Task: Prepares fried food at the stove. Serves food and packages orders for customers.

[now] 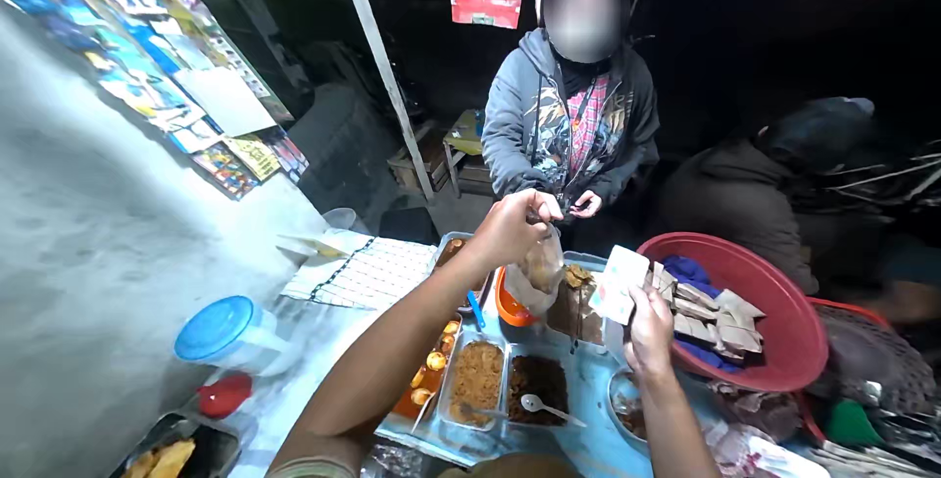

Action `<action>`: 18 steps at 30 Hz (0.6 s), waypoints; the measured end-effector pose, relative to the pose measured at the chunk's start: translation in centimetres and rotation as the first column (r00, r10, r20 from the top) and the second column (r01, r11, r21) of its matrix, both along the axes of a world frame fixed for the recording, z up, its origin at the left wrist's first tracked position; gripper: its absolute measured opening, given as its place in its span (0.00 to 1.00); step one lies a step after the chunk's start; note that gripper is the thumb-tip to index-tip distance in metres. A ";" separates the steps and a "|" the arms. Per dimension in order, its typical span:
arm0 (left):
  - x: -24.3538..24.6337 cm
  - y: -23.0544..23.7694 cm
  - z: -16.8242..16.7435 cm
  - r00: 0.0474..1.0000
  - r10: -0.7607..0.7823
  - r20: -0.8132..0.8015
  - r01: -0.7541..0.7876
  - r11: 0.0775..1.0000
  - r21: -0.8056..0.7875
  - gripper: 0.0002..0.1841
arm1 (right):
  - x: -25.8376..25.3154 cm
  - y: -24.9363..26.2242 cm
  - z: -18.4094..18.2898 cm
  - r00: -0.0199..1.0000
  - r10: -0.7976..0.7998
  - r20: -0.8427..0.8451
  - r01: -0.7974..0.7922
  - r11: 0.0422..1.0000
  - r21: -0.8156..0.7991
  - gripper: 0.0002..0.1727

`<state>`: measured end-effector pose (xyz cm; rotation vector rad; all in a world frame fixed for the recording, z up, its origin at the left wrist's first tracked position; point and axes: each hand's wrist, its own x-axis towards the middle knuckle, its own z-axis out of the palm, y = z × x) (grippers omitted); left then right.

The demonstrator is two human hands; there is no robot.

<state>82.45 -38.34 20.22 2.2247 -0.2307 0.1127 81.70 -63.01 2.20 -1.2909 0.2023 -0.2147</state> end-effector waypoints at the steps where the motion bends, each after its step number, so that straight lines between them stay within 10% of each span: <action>1: 0.4 -0.1 0.0 1.000 0.023 -0.004 -0.023 1.000 0.015 0.09 | -1.0 -0.7 -0.5 1.000 -0.011 -0.020 0.011 1.000 -0.002 0.11; 14: 1.0 -1.1 -3.8 0.825 0.331 0.457 -0.449 0.876 0.176 0.23 | -13.7 -4.2 -0.9 0.998 0.010 -0.068 -0.027 0.967 -0.253 0.06; 18: -9.7 -1.9 -7.4 0.958 0.182 0.221 -0.192 0.981 0.023 0.16 | -16.7 -0.7 0.5 0.966 0.258 -0.002 -0.249 0.931 -0.267 0.15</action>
